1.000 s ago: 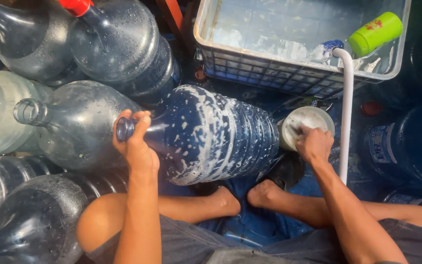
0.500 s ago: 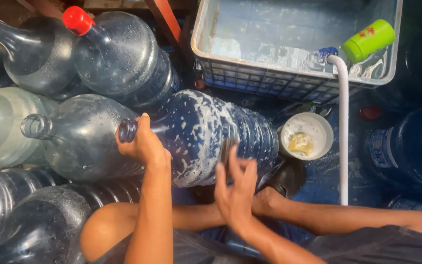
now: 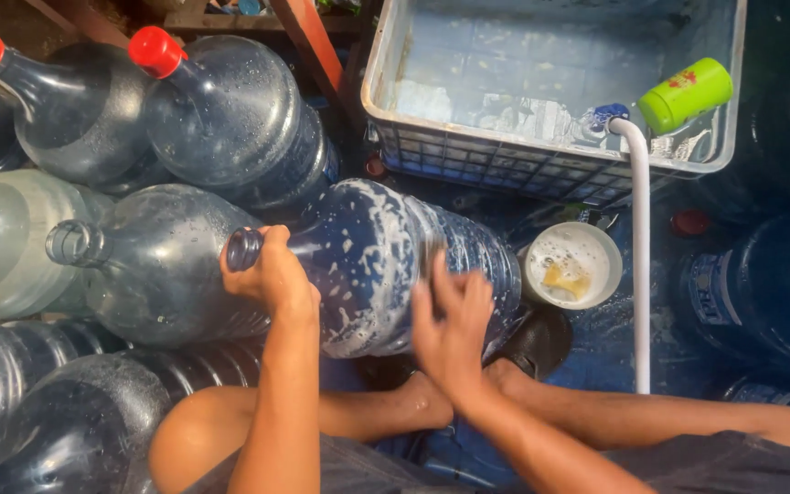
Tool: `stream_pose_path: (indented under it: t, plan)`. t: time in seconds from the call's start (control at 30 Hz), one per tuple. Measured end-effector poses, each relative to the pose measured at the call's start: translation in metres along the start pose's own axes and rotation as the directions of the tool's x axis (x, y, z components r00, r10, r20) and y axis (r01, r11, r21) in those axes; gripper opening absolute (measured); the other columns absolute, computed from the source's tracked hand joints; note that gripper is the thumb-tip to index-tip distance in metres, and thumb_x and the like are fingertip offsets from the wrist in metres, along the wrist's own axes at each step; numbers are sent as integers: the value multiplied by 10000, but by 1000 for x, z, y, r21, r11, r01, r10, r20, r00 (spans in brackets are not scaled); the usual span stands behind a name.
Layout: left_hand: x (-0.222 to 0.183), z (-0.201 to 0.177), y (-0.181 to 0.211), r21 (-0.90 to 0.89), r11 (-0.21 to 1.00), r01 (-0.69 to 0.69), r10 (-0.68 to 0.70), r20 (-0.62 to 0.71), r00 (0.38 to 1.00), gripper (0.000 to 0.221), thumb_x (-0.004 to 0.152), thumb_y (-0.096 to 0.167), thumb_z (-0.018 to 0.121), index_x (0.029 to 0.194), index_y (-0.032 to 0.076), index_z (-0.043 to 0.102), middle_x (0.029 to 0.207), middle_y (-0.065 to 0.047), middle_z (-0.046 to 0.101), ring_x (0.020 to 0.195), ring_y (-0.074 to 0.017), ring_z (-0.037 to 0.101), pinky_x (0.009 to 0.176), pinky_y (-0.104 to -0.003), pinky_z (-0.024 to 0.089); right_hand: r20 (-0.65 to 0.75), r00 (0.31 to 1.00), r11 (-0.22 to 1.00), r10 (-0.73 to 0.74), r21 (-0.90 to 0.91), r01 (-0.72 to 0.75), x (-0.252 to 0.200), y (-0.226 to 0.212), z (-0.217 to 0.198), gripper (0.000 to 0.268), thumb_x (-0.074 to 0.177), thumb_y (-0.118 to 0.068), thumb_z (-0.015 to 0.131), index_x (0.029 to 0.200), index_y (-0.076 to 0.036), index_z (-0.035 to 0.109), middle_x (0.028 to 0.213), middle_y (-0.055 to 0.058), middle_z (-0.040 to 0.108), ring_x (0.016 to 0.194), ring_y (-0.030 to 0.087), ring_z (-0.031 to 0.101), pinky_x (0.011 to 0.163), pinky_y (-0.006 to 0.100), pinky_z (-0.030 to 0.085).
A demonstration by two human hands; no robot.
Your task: Scrubbing the exterior of a large plastic water jug with a scrubber and soapy water to clean it.
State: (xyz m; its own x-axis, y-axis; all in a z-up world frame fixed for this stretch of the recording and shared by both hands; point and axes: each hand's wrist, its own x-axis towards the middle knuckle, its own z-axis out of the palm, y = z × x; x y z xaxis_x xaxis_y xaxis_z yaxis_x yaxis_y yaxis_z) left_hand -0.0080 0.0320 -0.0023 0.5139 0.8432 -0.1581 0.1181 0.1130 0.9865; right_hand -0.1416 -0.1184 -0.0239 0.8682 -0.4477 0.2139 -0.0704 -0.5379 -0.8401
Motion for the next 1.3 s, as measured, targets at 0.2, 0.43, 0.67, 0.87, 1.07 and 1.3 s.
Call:
stream_pose_path:
  t: [0.2, 0.43, 0.67, 0.87, 1.07, 1.3]
  plan:
    - [-2, 3, 3, 64, 998, 8, -10, 31, 999, 402, 636, -6, 795, 1000, 81, 649, 846, 6, 643, 841, -109, 645, 824, -354, 525, -135, 961, 970, -241, 5, 244, 4, 32, 5, 426, 933, -151, 675, 1354, -90, 652, 949, 150, 553, 845, 341, 525, 783, 430, 394]
    - [0, 18, 0, 29, 1000, -7, 5, 48, 999, 413, 645, -51, 758, 1014, 74, 621, 814, -3, 634, 834, -94, 668, 839, -309, 532, -112, 846, 850, -521, 21, 526, -16, 58, -5, 401, 851, -112, 731, 1246, -177, 751, 1148, 137, 618, 989, 311, 588, 959, 415, 363]
    - [-16, 25, 5, 28, 1000, -10, 8, 67, 998, 462, 656, -53, 745, 1074, 61, 584, 850, -11, 651, 846, -103, 667, 868, -319, 550, -202, 851, 874, -485, -64, 482, 20, 45, -14, 467, 875, -5, 683, 1318, -153, 699, 1146, 127, 600, 956, 328, 618, 869, 418, 381]
    - [-3, 23, 6, -5, 999, -51, 52, 99, 994, 470, 612, -85, 750, 1047, 33, 614, 857, -32, 632, 824, -107, 670, 868, -288, 539, -138, 748, 759, -649, -49, 650, -9, 88, -7, 347, 881, -102, 634, 1144, -274, 782, 1200, 115, 641, 934, 296, 615, 902, 438, 372]
    - [-5, 25, 1, 8, 998, -64, 63, 114, 992, 463, 593, -53, 768, 1004, 96, 615, 825, 12, 640, 776, -83, 658, 806, -281, 546, -250, 800, 835, -545, -77, 545, 1, 57, -1, 372, 974, -123, 543, 1298, -157, 723, 1264, 173, 583, 1054, 366, 599, 1108, 400, 302]
    - [-6, 7, 0, -32, 992, -119, 123, 190, 974, 417, 582, -95, 751, 942, 72, 621, 802, -8, 598, 746, -90, 660, 790, -312, 526, -7, 963, 962, -268, -62, 267, 26, 100, -58, 241, 882, -138, 606, 1091, -82, 711, 917, 117, 597, 790, 295, 551, 827, 422, 395]
